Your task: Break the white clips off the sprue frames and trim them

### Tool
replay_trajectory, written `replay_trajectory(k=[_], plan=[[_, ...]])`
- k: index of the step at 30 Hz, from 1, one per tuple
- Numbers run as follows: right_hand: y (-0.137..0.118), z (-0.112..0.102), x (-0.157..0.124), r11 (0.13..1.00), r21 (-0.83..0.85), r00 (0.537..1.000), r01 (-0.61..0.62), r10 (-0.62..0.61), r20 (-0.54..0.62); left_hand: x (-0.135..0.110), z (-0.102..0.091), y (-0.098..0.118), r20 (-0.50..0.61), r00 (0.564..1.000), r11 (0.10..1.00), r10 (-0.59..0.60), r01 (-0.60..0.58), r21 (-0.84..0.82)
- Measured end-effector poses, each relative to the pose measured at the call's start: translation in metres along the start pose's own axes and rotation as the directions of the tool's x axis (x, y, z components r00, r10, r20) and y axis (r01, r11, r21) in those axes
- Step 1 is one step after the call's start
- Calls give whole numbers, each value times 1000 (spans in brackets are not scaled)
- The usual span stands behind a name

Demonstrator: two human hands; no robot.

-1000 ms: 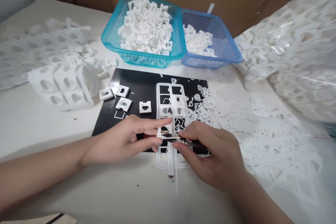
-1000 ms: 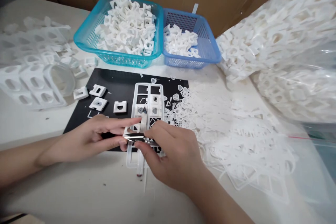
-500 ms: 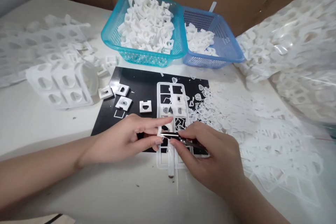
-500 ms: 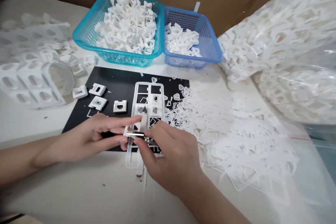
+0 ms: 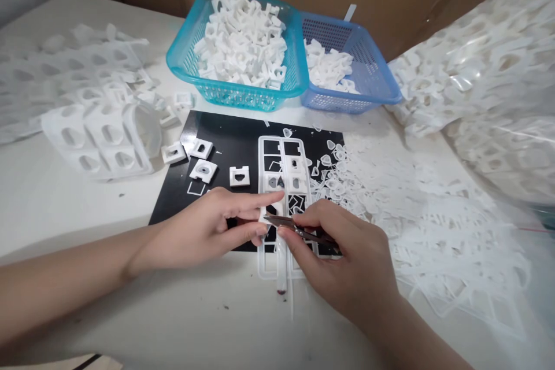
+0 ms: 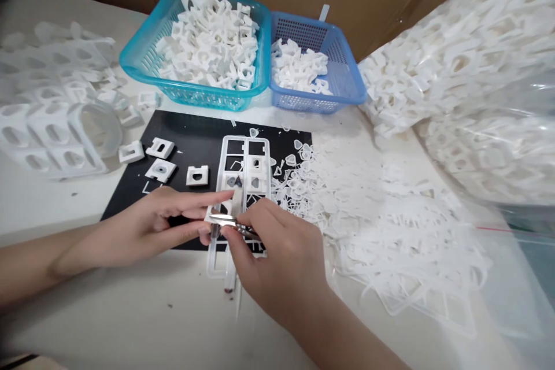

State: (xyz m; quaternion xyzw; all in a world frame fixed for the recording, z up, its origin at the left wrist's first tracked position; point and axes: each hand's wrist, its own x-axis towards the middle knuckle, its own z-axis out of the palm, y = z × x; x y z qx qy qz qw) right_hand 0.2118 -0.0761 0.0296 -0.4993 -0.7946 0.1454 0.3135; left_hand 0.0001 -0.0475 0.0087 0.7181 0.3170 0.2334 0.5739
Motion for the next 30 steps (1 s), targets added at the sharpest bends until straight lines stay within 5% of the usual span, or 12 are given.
replay_trajectory(k=[30], plan=[[-1,-6,6,995,42,996,-88,87,28,2,1,3,-8,996,994,-89,89,-57]])
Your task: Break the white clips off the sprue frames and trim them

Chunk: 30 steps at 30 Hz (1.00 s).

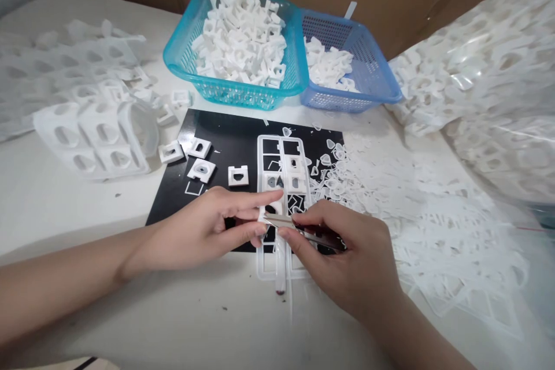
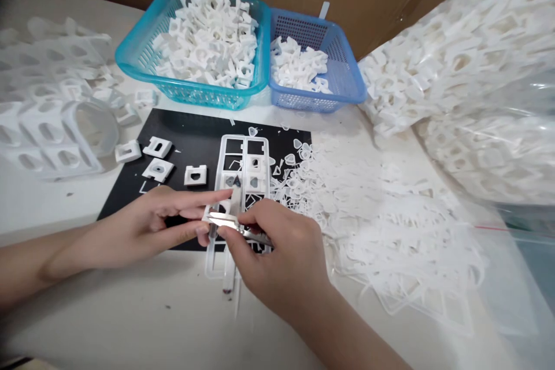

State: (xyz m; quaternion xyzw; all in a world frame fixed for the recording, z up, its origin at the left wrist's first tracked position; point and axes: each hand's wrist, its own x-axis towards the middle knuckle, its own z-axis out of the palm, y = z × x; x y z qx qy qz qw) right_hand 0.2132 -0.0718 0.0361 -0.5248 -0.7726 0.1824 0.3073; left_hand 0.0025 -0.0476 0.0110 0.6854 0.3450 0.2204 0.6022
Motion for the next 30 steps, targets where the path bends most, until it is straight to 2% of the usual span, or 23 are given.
replay_trajectory(k=[7,15,30], plan=[[1,-1,2,996,55,996,-75,72,61,0,0,-1,36,999,1000,-23,23,3],[2,-3,5,991,86,990,-105,95,105,2,0,-1,52,998,999,-47,47,-9],[1,-3,2,999,-37,1000,-6,8,30,0,-1,-1,37,999,999,-33,33,11]])
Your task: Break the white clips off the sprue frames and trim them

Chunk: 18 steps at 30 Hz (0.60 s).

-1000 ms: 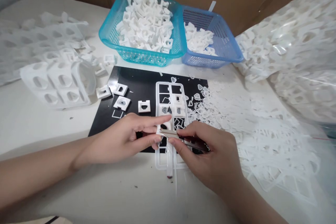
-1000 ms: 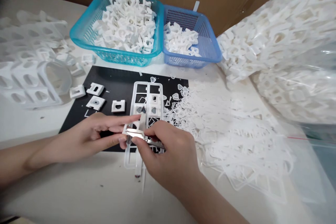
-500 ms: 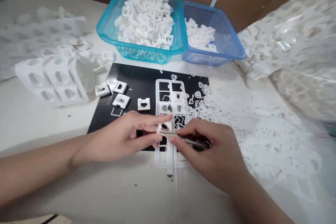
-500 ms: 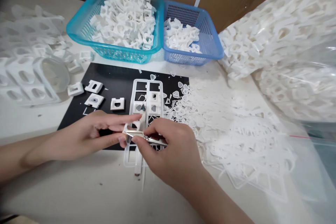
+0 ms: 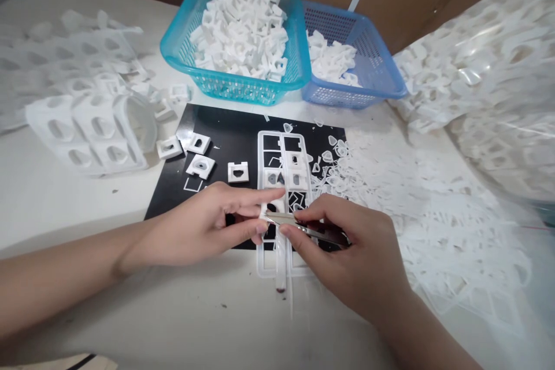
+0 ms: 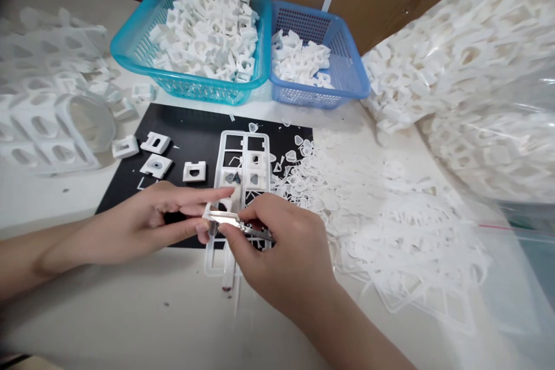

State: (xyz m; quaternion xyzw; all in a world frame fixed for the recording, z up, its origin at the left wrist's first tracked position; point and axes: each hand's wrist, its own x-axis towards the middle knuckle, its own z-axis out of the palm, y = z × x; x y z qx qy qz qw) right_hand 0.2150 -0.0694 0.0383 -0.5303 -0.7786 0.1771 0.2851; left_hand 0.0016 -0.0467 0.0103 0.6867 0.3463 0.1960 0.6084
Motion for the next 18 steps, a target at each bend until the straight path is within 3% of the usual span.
replay_trajectory(k=[18], plan=[[-3,8,-3,1000,-13,997,22,-23,-71,2,0,2,-27,1000,1000,3,-3,12]])
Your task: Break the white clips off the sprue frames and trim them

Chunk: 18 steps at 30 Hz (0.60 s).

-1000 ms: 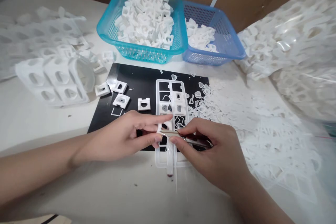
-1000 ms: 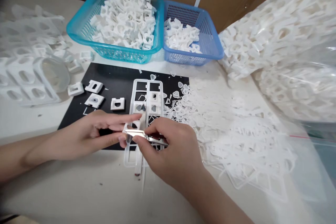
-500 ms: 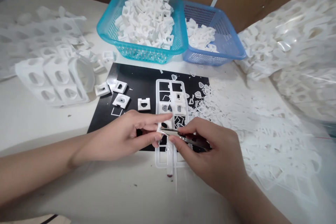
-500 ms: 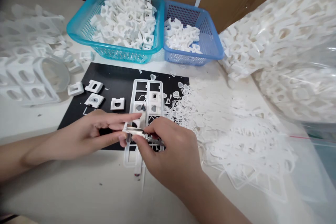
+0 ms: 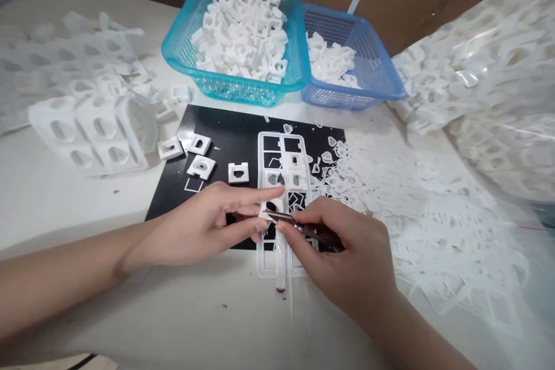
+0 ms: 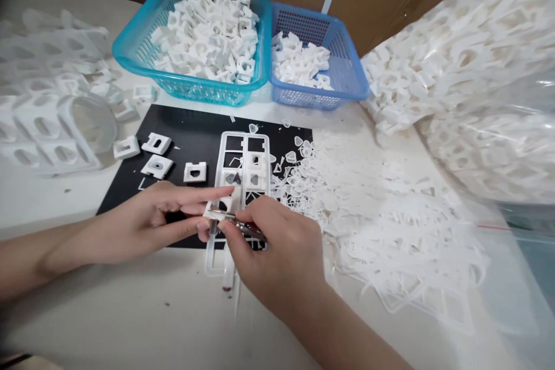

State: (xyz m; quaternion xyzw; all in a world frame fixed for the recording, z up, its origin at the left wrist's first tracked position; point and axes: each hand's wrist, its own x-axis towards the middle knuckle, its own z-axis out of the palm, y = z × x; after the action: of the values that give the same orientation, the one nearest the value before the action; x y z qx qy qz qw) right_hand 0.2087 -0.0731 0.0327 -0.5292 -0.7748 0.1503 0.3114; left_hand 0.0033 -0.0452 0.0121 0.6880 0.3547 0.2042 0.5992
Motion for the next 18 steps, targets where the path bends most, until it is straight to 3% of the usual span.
replay_trajectory(k=[12,18], plan=[[7,-2,-2,997,59,999,-50,50,11,-1,0,0,3,1000,999,23,-23,-25],[5,-3,1,998,57,999,-7,5,37,-1,0,-1,3,1000,1000,28,-28,-9]])
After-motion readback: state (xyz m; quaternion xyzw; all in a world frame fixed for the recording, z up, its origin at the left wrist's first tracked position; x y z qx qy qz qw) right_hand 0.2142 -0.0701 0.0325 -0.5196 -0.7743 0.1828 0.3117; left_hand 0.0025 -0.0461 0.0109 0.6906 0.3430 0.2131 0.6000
